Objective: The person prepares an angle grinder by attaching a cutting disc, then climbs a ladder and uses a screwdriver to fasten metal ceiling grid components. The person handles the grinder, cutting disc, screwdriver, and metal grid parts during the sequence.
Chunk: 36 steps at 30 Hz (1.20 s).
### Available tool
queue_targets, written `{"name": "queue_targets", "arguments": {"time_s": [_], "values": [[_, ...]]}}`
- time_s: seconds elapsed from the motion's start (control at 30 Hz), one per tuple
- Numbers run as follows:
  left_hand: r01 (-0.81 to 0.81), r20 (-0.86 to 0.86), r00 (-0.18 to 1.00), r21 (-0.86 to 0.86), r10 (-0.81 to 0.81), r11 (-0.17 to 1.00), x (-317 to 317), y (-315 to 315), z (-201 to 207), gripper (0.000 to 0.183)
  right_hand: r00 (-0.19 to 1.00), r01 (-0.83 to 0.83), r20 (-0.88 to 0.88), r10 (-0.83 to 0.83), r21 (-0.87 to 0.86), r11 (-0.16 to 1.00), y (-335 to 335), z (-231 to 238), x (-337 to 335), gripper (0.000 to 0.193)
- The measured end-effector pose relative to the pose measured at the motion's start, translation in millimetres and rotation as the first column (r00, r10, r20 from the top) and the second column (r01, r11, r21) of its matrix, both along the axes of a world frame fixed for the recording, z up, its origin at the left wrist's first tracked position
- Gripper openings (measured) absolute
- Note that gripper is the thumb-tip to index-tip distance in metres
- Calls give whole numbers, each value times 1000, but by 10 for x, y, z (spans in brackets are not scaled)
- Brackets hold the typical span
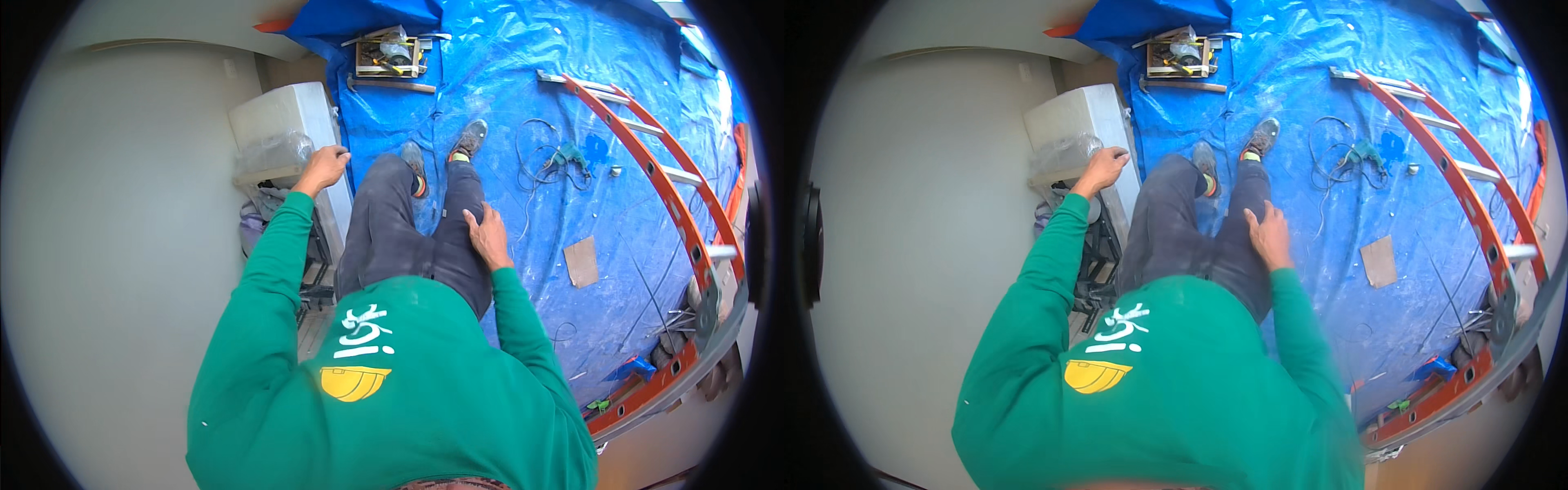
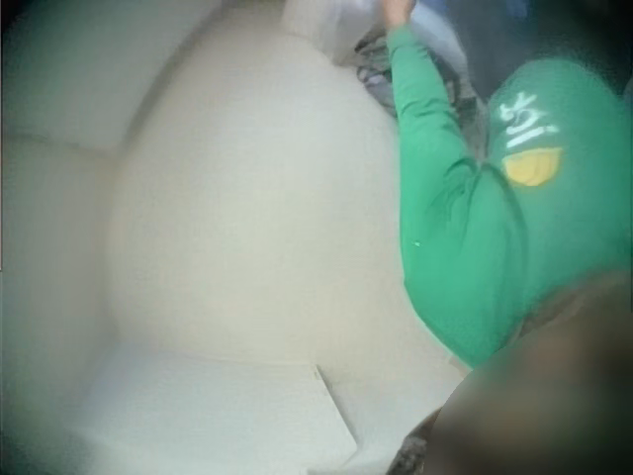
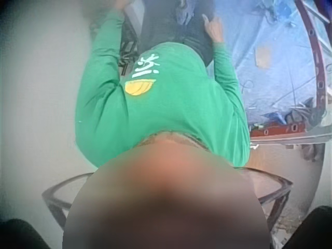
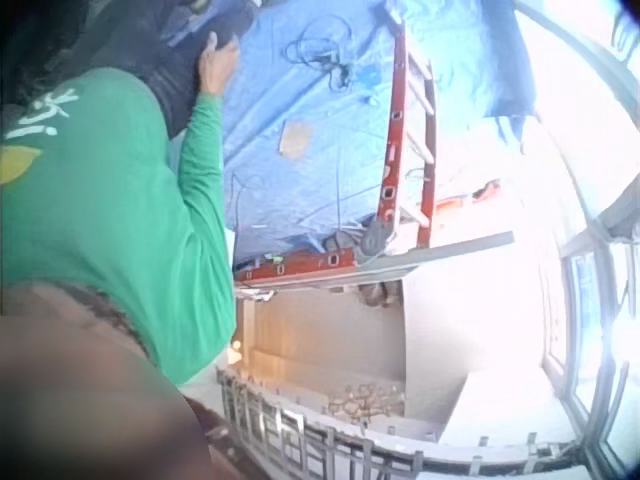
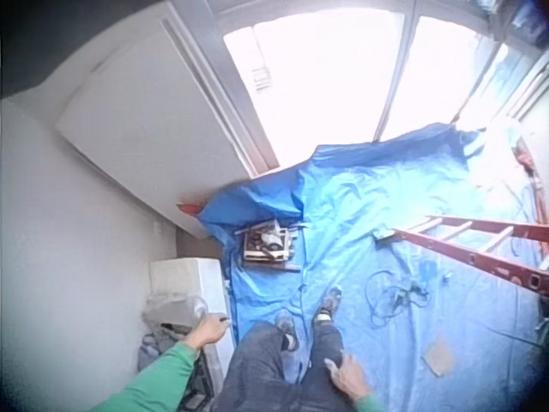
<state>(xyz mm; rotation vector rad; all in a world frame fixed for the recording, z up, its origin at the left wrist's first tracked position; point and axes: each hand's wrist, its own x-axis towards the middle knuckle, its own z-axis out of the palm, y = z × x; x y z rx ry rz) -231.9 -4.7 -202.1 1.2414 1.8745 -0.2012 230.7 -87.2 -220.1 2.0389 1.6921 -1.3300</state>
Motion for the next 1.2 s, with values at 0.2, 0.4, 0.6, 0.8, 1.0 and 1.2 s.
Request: {"name": "queue_targets", "arguments": {"time_s": [0.2,0.4,0.6,0.8,1.0,1.2], "values": [[80,-14,997,-46,-81,996,-64,776,-1534,45,984,41,180,18,-317,948,224,-746,-439,100],[260,-109,963,127,-247,957,-414,1747,-3949,40,939,325,206,-276,-265,908,159,-1024,-705,99],[376,-287,905,190,-315,907,-857,2644,-5769,35,883,468,172,-437,-264,843,214,-1176,-770,99],[536,-306,827,182,-471,824,-887,2849,-6247,35,872,489,189,-452,-289,823,319,-1215,-800,103],[316,70,914,494,-400,810,-755,2844,-4915,32,886,456,251,-390,-322,829,349,-1090,-926,103],[143,225,924,547,-309,825,-143,2519,-2558,17,929,317,282,-238,-281,906,485,-801,-1115,102]]}}
